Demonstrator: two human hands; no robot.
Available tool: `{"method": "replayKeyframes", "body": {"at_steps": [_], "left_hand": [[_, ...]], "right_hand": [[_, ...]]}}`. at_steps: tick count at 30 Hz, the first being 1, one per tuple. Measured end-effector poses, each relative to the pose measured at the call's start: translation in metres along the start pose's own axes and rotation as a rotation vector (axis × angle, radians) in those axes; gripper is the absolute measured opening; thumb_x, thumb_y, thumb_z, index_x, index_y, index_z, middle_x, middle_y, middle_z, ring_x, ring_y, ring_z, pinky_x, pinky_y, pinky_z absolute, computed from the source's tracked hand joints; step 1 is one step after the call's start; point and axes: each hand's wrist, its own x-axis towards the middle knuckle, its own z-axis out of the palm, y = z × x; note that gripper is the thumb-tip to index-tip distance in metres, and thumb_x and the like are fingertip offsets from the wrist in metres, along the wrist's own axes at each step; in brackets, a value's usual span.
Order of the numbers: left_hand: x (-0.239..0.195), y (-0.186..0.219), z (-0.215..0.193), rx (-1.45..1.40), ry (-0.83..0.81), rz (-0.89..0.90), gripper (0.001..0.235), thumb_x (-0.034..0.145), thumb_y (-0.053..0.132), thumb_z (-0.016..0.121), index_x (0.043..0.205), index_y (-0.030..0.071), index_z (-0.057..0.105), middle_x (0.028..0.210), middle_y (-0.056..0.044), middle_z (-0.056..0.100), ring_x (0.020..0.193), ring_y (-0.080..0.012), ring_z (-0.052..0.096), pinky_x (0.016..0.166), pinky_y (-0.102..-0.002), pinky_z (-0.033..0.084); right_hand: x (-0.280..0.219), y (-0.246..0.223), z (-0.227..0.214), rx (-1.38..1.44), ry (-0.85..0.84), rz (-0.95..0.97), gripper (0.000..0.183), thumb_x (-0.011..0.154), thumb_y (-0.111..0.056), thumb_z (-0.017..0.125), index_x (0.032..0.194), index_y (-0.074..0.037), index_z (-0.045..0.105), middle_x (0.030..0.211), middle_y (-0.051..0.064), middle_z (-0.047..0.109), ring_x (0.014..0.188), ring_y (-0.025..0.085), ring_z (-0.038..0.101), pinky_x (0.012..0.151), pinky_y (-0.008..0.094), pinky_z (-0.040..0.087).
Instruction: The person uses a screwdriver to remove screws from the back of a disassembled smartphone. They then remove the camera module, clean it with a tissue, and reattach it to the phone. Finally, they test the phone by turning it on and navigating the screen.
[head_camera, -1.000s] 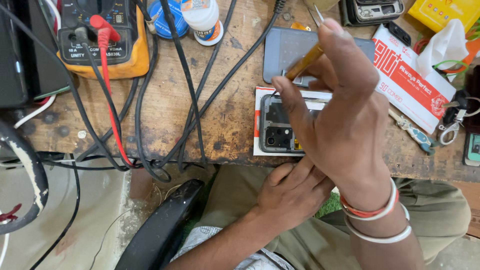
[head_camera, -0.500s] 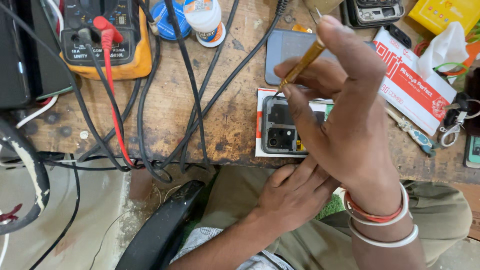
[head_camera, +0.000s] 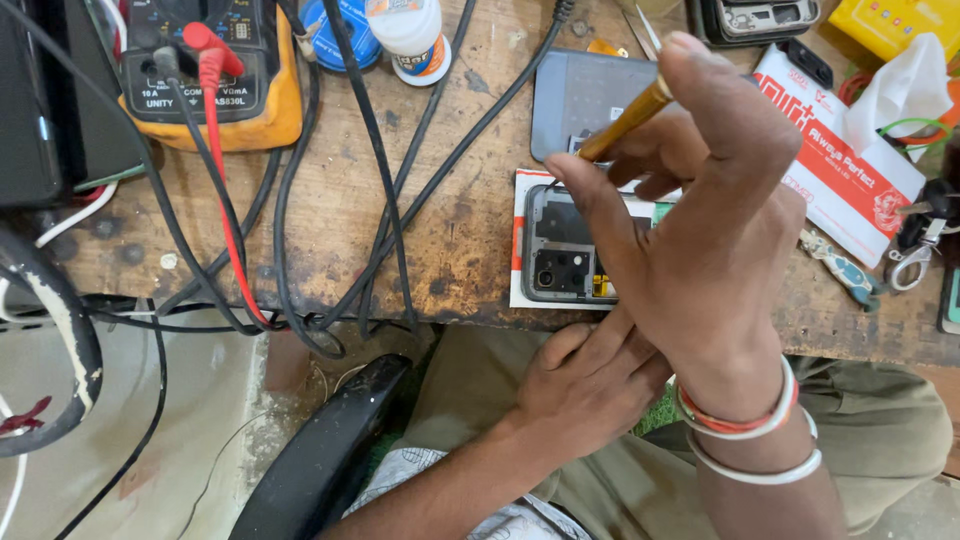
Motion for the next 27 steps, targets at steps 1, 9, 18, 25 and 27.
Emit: {"method": "replayKeyframes", "body": {"at_steps": [1,9,18,25,27], "left_hand": [[-0.001,0.001,-0.002,0.018,0.007,-0.007,0.040,0.094,0.027,0.072,0.134,0.022,0.071,0.144,0.006,0.061,0.147,-0.0141,0.044,0.105,-0.034,0.032],[0.005,0.000,0.001,0.008,0.038,-0.005,0.038,0.093,0.027,0.072,0.131,0.020,0.074,0.141,0.007,0.061,0.145,-0.0139,0.046,0.103,-0.034,0.033],[0.001,0.000,-0.001,0.037,0.043,-0.011,0.034,0.093,0.025,0.072,0.127,0.021,0.075,0.138,0.005,0.064,0.142,-0.0140,0.049,0.104,-0.033,0.035],[0.002,0.003,-0.001,0.018,0.018,-0.026,0.033,0.098,0.030,0.072,0.129,0.022,0.073,0.141,0.005,0.060,0.145,-0.0143,0.046,0.102,-0.034,0.033],[0.005,0.002,-0.002,0.042,0.023,-0.026,0.036,0.100,0.032,0.070,0.134,0.023,0.071,0.150,0.004,0.058,0.147,-0.0139,0.044,0.102,-0.033,0.032]], "right_hand": [[0.000,0.000,0.001,-0.030,0.020,-0.026,0.071,0.107,0.004,0.078,0.147,-0.003,0.019,0.140,0.026,0.051,0.109,0.026,0.075,0.083,0.027,0.064],[0.003,0.002,0.001,-0.050,0.064,0.007,0.077,0.105,0.006,0.082,0.148,-0.002,0.019,0.142,0.027,0.052,0.110,0.027,0.074,0.079,0.028,0.064],[-0.001,0.001,0.000,0.082,-0.010,0.026,0.070,0.114,0.009,0.071,0.153,-0.007,0.015,0.128,0.012,0.065,0.109,0.021,0.076,0.086,0.026,0.065],[-0.007,0.005,0.005,0.161,0.150,0.037,0.032,0.113,0.001,0.066,0.134,0.000,0.041,0.119,0.012,0.069,0.100,0.018,0.073,0.084,0.025,0.064],[-0.019,0.008,-0.004,0.252,0.425,0.122,0.023,0.113,-0.001,0.064,0.129,0.002,0.048,0.117,0.012,0.070,0.098,0.018,0.073,0.084,0.024,0.064]]}}
